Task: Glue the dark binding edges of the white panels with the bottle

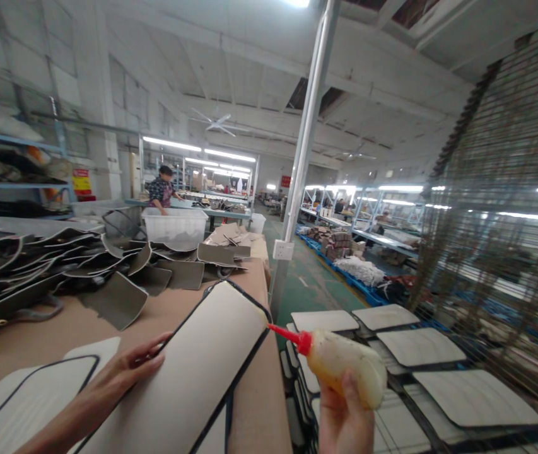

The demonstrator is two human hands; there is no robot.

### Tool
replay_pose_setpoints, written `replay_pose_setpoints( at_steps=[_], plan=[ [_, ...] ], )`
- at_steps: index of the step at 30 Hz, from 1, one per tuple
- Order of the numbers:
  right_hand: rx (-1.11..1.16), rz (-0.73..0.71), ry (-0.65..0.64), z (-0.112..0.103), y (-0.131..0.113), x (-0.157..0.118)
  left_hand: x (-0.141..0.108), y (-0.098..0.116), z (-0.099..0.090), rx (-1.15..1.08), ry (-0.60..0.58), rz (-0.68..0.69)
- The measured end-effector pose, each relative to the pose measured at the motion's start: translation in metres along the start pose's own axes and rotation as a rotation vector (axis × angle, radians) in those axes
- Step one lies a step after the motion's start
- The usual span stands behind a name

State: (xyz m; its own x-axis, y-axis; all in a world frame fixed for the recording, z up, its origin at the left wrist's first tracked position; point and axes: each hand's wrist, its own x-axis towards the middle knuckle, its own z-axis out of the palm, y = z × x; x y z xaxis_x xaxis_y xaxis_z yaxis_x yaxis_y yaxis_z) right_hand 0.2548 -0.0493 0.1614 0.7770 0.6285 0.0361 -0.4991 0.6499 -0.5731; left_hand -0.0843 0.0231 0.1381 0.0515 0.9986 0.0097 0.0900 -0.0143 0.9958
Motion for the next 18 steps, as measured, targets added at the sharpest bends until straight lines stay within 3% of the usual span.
replay_pose_setpoints(
  at_steps=[4,7,9,12,18],
  plan=[
    [0.069,0.221,0.045,-0.019,0.015,0.005,0.0,0.001,0.004,0.026,0.063,-0.01],
    [0.059,0.355,0.023,-0.029,0.025,0.011,-0.002,0.008,0.006,0.031,0.028,-0.024],
    [0.031,0.323,0.016,-0.03,0.026,0.014,-0.004,0.014,0.005,0.031,-0.018,-0.037],
    [-0.052,0.15,-0.044,-0.019,0.016,0.018,-0.008,0.02,0.001,0.031,-0.079,-0.06],
    [-0.161,-0.012,-0.101,0.002,-0.017,0.026,-0.011,0.025,-0.01,-0.03,-0.08,-0.084]
  ],
)
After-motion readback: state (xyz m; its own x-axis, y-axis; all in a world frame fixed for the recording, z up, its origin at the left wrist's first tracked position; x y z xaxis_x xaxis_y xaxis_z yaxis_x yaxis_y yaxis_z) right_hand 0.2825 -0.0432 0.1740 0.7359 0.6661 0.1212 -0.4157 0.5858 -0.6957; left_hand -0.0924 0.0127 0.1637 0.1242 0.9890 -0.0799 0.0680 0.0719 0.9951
